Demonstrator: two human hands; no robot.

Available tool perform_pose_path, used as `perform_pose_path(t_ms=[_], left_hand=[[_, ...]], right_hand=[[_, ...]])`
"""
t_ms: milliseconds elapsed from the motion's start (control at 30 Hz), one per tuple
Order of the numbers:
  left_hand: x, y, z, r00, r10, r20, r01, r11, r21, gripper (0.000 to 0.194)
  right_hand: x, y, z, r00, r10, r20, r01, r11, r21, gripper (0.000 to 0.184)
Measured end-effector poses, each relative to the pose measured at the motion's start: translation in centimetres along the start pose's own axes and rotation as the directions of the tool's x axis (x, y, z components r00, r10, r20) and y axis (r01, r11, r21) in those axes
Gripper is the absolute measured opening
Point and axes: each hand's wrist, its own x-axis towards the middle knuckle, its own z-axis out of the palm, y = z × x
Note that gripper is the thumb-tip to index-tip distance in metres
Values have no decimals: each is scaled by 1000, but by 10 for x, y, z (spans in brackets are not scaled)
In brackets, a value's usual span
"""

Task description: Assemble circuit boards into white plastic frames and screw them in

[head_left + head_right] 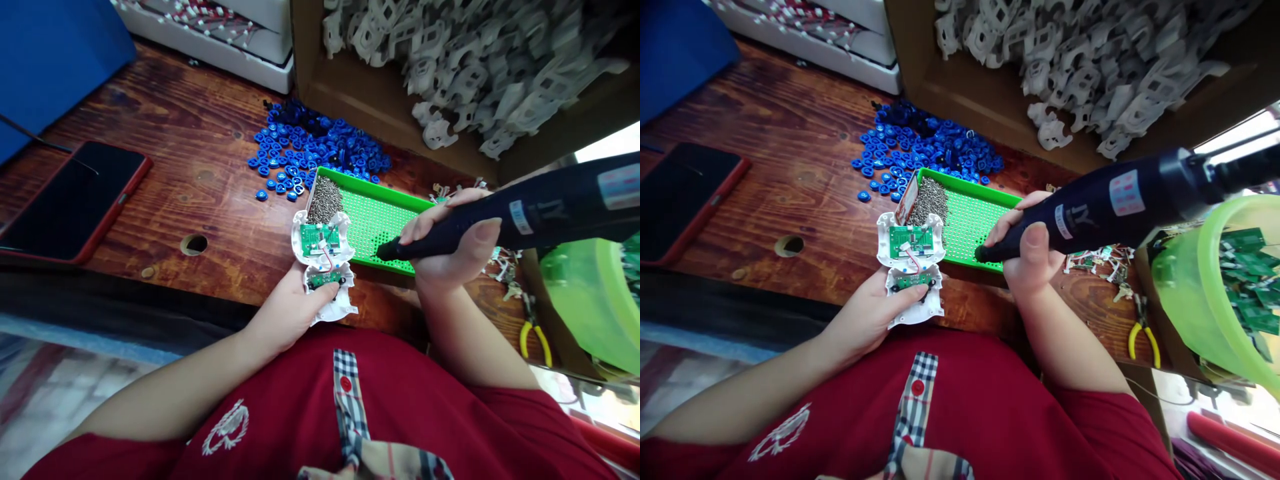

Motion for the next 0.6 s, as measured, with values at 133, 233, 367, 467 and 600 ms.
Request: perform_pose_path(t_ms=[133, 233, 367, 467, 600], left_hand=[[0, 0, -1, 1000, 6, 2, -6, 1000, 7, 48], [0, -1, -1, 1000, 13, 7, -13, 1000, 8, 48], [1, -2, 0, 999, 24, 22, -24, 1000, 8, 49], [1, -3, 1, 999, 40, 21, -40, 999, 2, 47], [1, -3, 4, 998, 36, 46, -38, 999, 29, 43]], right_hand=[[1, 0, -1, 1000, 3, -1, -3, 1000, -1, 28], [0, 0, 0, 1000, 0, 3, 0, 1000, 0, 27], [-3, 3, 2, 1000, 21, -4, -21, 1000, -8, 28], [-1, -4, 2, 998, 29, -51, -30, 999, -20, 31], [10, -39, -8, 998, 52, -46, -51, 998, 32, 35]])
